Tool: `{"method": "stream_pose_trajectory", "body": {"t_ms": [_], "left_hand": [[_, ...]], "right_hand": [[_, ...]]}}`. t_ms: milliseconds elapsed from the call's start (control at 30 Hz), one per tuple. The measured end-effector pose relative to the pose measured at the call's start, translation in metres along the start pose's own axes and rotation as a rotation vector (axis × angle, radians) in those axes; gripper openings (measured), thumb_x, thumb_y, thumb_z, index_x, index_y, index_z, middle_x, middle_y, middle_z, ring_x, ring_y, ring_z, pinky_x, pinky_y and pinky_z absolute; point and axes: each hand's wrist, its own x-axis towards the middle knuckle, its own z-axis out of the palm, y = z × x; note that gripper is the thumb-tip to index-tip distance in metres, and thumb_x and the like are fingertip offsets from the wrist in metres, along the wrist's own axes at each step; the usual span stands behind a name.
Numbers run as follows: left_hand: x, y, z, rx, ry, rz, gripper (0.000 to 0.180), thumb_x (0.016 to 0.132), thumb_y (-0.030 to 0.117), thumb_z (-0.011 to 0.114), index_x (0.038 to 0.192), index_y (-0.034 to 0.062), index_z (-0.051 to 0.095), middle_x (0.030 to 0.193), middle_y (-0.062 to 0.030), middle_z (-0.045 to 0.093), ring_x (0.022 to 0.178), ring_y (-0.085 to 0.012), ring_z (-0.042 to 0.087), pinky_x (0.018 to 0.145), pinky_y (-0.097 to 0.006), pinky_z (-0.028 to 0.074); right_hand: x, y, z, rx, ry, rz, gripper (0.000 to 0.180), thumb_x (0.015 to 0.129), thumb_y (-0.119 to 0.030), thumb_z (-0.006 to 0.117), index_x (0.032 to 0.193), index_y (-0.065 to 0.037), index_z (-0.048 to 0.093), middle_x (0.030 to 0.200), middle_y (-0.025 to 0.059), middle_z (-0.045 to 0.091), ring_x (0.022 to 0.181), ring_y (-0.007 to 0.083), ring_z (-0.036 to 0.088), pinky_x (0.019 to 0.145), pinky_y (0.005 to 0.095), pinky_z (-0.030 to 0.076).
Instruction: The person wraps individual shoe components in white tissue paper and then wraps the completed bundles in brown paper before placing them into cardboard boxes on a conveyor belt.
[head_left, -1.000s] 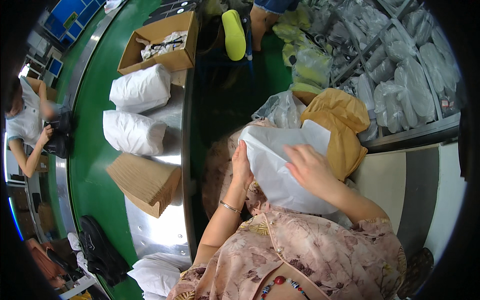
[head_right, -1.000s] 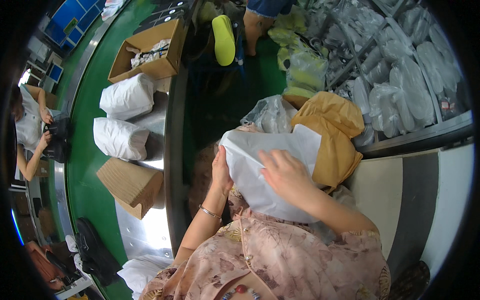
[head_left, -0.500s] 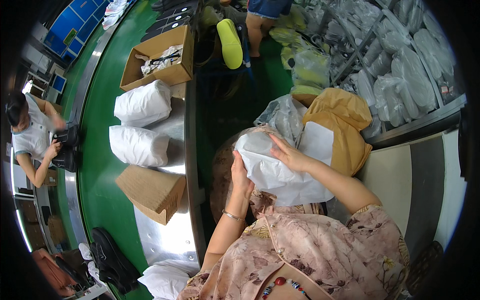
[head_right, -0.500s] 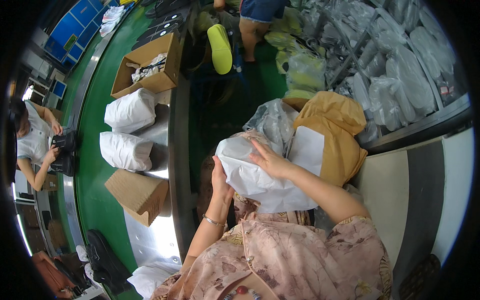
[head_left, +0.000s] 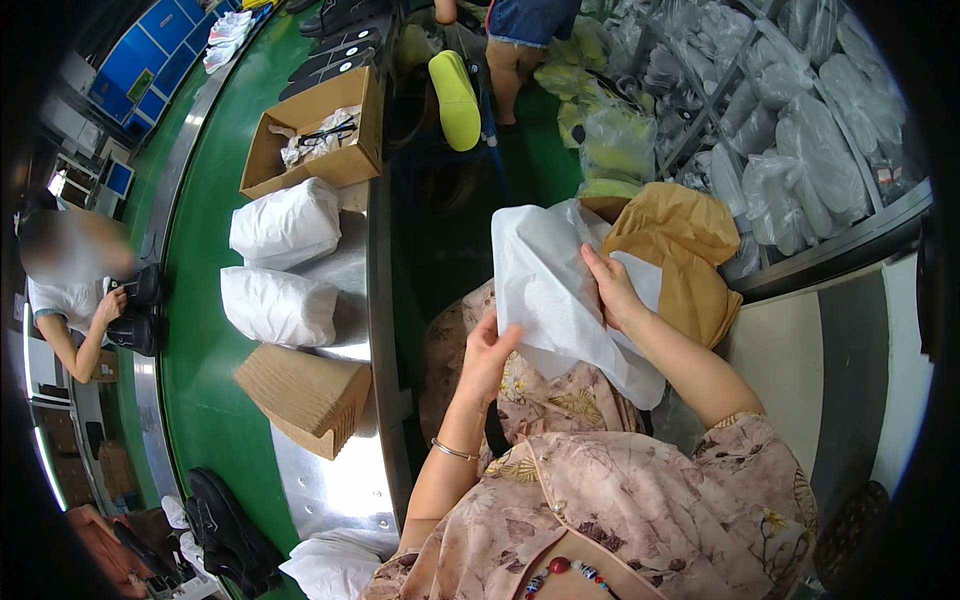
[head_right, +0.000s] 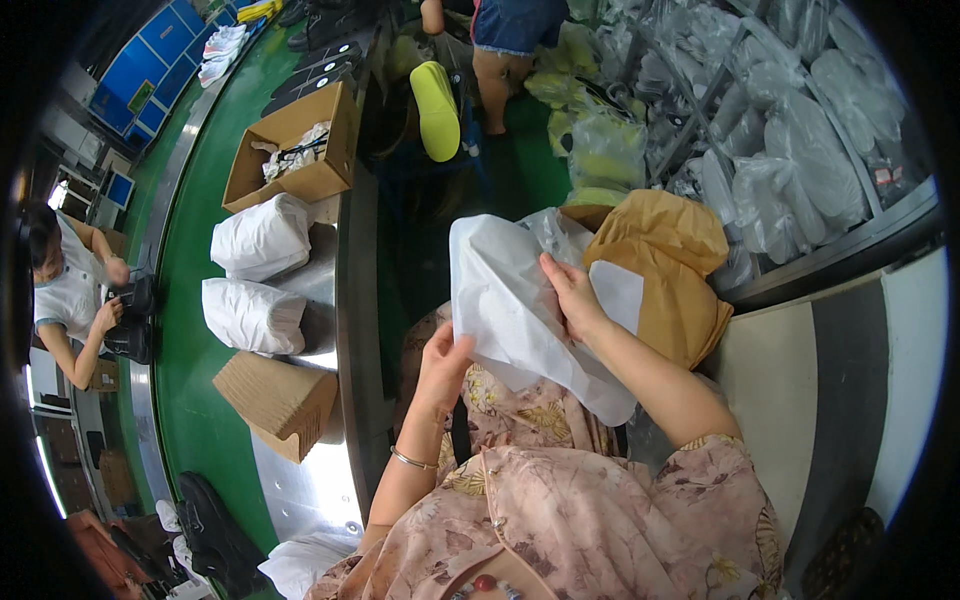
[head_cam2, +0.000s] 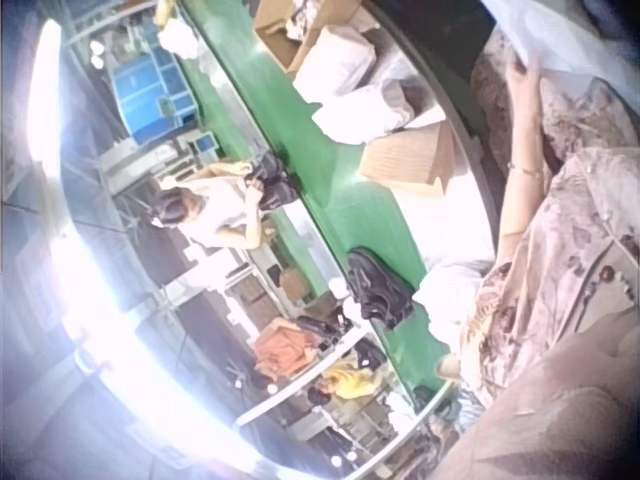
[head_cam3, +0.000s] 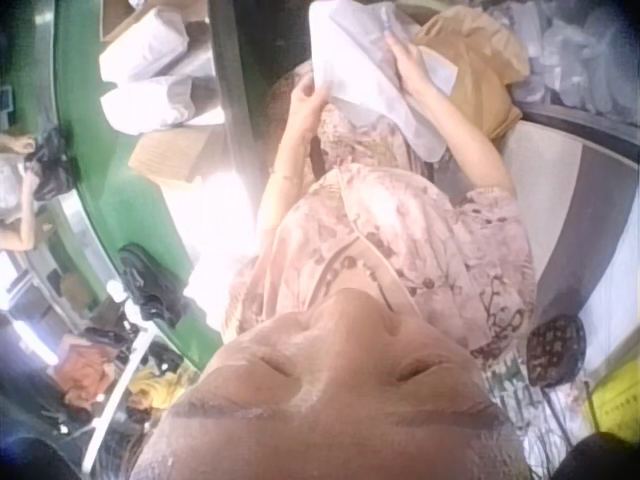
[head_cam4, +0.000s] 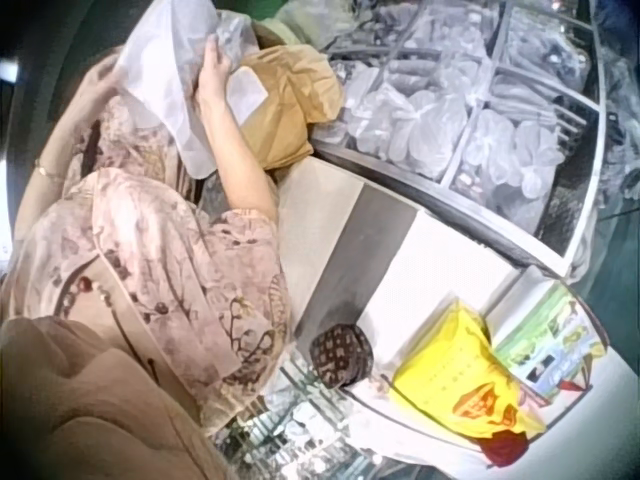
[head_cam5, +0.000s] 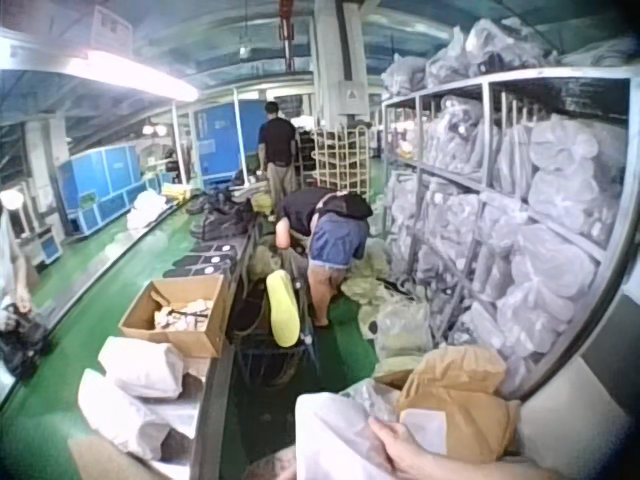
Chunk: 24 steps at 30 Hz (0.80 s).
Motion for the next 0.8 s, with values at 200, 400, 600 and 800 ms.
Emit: {"method": "stream_pose_trajectory", "body": {"t_ms": [200,400,600,800], "left_hand": [[0.013,0.019,-0.001,-0.130,0.113,-0.012,0.010,0.090,0.012,0.055,0.091,0.0028,0.059,0.085,0.0010,0.061,0.076,-0.0065,0.054,0.071,-0.021,0.044],[0.024,0.012,0.004,0.111,0.170,0.222,0.015,0.092,0.014,0.053,0.081,0.0037,0.056,0.071,0.0059,0.050,0.065,-0.0024,0.041,0.060,-0.018,0.035],[0.019,0.027,-0.005,-0.238,0.138,0.159,0.064,0.093,0.055,0.022,0.119,0.0011,0.046,0.118,-0.0163,0.055,0.109,-0.0236,0.052,0.096,-0.038,0.037],[0.014,0.019,0.008,-0.177,-0.003,0.028,0.026,0.091,0.016,0.054,0.111,-0.0010,0.055,0.102,-0.0051,0.061,0.090,-0.0090,0.056,0.082,-0.023,0.044]], "right_hand": [[-0.012,-0.002,0.000,0.113,0.053,0.066,0.047,0.088,-0.040,0.056,0.110,0.002,0.055,0.103,0.0073,0.059,0.091,0.0137,0.055,0.080,0.0278,0.046],[-0.035,-0.017,0.019,-0.107,0.022,0.120,0.047,0.091,-0.040,0.049,0.111,0.002,0.056,0.100,0.0075,0.059,0.087,0.0131,0.055,0.078,0.0258,0.045],[-0.023,-0.015,0.022,-0.051,0.158,-0.022,0.050,0.088,-0.044,0.054,0.105,0.003,0.058,0.097,0.0068,0.059,0.086,0.0137,0.054,0.075,0.0254,0.043],[-0.019,-0.012,0.027,0.017,-0.018,-0.009,0.044,0.091,-0.037,0.051,0.114,0.001,0.053,0.107,0.0055,0.058,0.094,0.0130,0.054,0.082,0.0260,0.044]]}}
